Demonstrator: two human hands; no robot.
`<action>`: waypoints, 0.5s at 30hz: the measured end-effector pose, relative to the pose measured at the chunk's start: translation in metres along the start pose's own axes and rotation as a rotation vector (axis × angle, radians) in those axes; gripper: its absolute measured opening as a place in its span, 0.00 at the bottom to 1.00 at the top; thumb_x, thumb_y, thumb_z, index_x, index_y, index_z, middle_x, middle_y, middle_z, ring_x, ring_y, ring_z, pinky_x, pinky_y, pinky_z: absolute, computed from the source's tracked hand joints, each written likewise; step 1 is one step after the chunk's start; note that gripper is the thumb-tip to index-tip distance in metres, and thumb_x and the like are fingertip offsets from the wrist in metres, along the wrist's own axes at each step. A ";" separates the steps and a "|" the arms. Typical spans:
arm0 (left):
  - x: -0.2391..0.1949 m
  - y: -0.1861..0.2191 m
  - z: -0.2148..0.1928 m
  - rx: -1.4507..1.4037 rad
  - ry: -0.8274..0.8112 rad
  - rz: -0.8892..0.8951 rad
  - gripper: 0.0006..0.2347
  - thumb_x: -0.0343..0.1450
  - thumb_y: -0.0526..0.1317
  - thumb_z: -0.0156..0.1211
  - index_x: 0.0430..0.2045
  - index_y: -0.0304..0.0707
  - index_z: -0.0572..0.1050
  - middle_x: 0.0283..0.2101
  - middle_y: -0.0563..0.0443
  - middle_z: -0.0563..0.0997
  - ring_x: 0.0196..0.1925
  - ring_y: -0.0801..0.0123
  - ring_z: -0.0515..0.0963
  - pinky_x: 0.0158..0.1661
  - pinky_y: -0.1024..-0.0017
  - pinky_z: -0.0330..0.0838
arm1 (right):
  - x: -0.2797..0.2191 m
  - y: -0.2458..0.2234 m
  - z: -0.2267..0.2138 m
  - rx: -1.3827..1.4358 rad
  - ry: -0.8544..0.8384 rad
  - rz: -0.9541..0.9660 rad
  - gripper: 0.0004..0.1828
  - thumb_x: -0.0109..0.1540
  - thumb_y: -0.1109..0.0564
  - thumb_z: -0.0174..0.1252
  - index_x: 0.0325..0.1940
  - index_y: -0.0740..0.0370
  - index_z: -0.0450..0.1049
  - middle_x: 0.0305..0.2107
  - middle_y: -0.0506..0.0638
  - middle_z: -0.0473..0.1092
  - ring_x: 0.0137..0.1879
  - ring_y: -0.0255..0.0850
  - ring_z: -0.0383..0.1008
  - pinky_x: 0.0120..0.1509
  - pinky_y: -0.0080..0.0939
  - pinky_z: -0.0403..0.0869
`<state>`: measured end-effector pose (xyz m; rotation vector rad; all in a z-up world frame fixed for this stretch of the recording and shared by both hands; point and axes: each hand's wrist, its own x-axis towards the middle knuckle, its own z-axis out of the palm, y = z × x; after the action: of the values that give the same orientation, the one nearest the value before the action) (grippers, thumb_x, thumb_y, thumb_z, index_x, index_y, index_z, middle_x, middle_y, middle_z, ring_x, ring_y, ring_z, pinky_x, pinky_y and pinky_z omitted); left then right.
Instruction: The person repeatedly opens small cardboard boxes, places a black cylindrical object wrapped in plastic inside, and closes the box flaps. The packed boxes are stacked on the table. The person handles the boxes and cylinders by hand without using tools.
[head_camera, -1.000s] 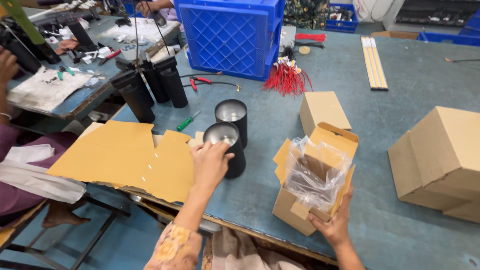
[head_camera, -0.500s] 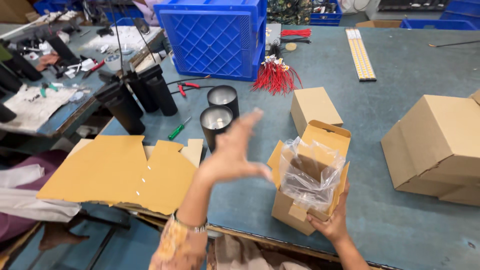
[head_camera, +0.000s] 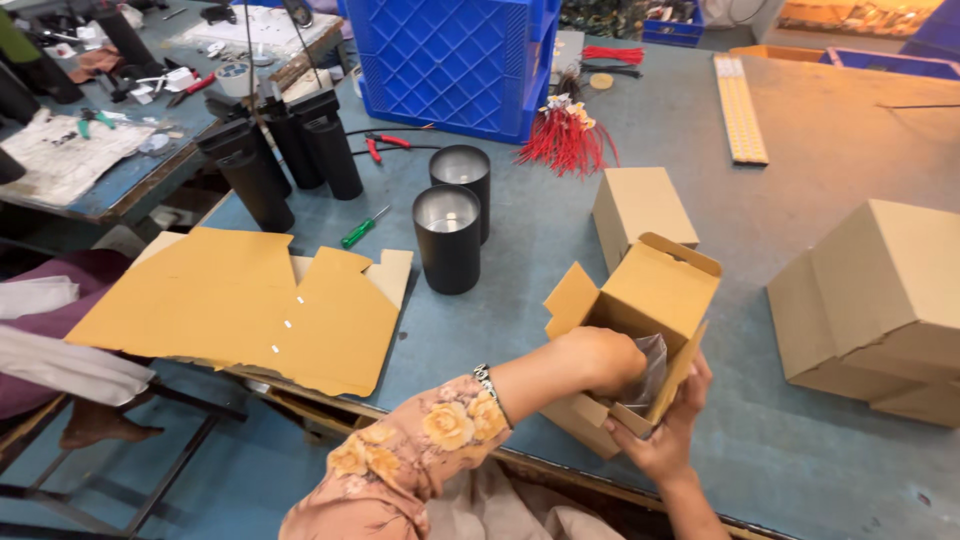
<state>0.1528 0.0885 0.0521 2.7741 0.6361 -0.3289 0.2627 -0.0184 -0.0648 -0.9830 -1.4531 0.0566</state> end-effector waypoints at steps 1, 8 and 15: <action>-0.003 -0.001 0.000 0.008 -0.021 0.002 0.09 0.63 0.38 0.64 0.35 0.39 0.83 0.40 0.43 0.85 0.44 0.52 0.85 0.41 0.58 0.79 | 0.001 -0.003 0.002 -0.033 -0.006 -0.025 0.64 0.48 0.45 0.72 0.80 0.48 0.42 0.72 0.62 0.45 0.80 0.56 0.50 0.81 0.58 0.58; -0.111 -0.025 -0.039 -0.389 0.584 0.002 0.19 0.66 0.46 0.68 0.50 0.41 0.77 0.48 0.45 0.83 0.47 0.56 0.84 0.44 0.62 0.77 | 0.021 -0.018 -0.009 -0.170 -0.053 0.015 0.52 0.45 0.46 0.73 0.70 0.50 0.56 0.67 0.63 0.51 0.74 0.60 0.56 0.76 0.60 0.63; -0.134 -0.022 0.002 -0.844 1.206 -0.048 0.27 0.69 0.48 0.67 0.60 0.37 0.68 0.59 0.41 0.74 0.58 0.51 0.78 0.57 0.61 0.73 | 0.036 -0.025 0.011 -0.165 -0.099 -0.042 0.46 0.42 0.47 0.76 0.60 0.50 0.62 0.62 0.63 0.52 0.68 0.59 0.61 0.71 0.58 0.66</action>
<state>0.0244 0.0547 0.0825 1.8547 0.7872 1.3609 0.2475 -0.0071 -0.0236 -1.0954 -1.5878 -0.0469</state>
